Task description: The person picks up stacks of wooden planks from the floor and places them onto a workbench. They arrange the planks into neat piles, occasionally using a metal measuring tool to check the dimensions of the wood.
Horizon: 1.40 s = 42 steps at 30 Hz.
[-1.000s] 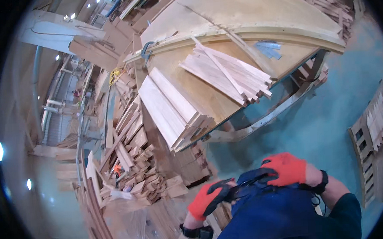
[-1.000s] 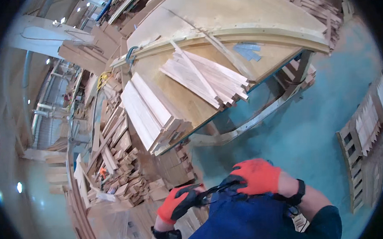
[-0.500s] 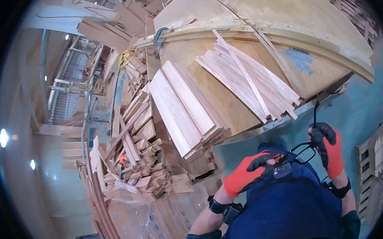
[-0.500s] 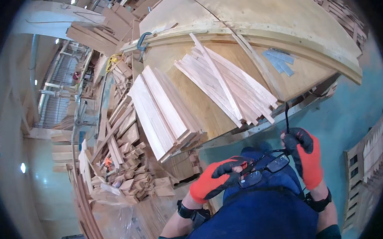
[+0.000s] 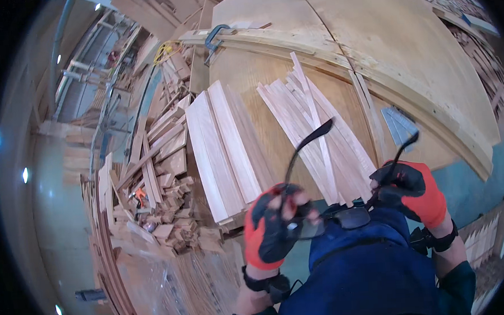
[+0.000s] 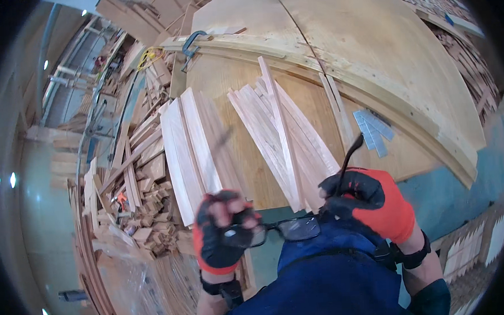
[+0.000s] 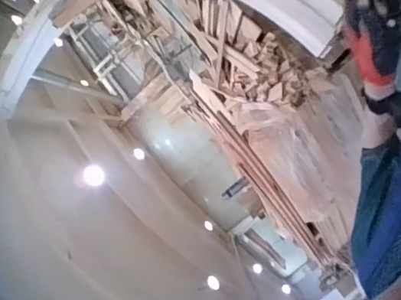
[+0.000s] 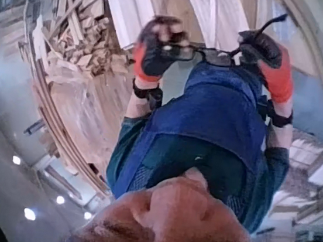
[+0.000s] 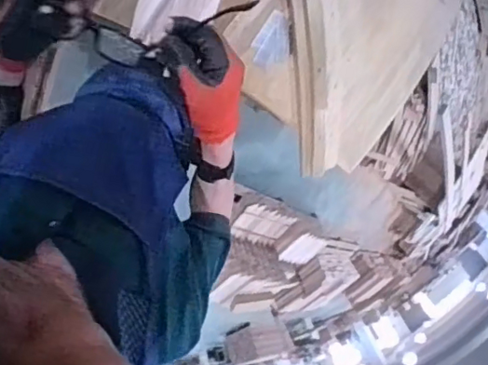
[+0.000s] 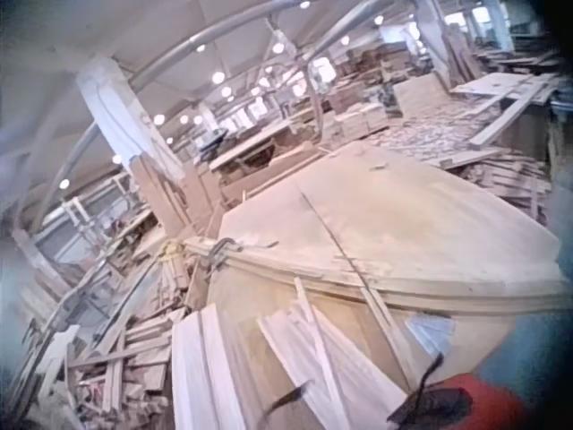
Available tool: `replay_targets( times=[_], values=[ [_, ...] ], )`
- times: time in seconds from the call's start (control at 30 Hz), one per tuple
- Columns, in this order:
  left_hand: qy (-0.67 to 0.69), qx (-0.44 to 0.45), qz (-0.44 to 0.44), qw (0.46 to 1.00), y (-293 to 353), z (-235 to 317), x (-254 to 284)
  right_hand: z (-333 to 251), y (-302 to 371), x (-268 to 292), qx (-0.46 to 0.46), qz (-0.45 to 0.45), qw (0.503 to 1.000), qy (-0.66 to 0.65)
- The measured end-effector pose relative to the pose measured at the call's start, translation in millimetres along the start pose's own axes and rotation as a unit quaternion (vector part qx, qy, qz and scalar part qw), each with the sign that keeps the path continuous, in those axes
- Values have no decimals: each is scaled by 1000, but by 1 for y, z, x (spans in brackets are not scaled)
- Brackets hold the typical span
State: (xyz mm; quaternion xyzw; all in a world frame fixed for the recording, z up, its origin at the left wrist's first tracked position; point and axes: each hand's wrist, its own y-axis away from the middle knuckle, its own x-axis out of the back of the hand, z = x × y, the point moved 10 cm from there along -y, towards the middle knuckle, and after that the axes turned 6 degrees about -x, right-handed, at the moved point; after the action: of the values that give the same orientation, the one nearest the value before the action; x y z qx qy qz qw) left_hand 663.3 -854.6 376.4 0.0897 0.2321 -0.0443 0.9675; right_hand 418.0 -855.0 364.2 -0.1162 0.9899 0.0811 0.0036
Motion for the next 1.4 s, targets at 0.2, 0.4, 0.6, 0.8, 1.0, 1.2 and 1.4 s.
replay_targets(
  times=[0.2,0.4,0.6,0.8,1.0,1.2,1.4],
  values=[
    [90,-236,-71,965,56,75,-102,-149,9,22,374,-158,913,46],
    [109,-294,-157,936,77,82,-207,-198,15,52,488,-289,823,-28],
    [107,-299,-181,931,66,76,-246,-198,21,71,495,-335,800,-57],
    [107,-291,-193,931,68,74,-263,-203,32,101,496,-353,789,-83],
    [96,-281,-209,932,74,78,-278,-216,54,146,518,-336,781,-98],
    [96,-252,-209,940,59,83,-263,-203,46,147,494,-317,805,-81],
    [43,-240,-190,951,64,106,-270,-194,35,119,466,-342,813,-70]
  ],
)
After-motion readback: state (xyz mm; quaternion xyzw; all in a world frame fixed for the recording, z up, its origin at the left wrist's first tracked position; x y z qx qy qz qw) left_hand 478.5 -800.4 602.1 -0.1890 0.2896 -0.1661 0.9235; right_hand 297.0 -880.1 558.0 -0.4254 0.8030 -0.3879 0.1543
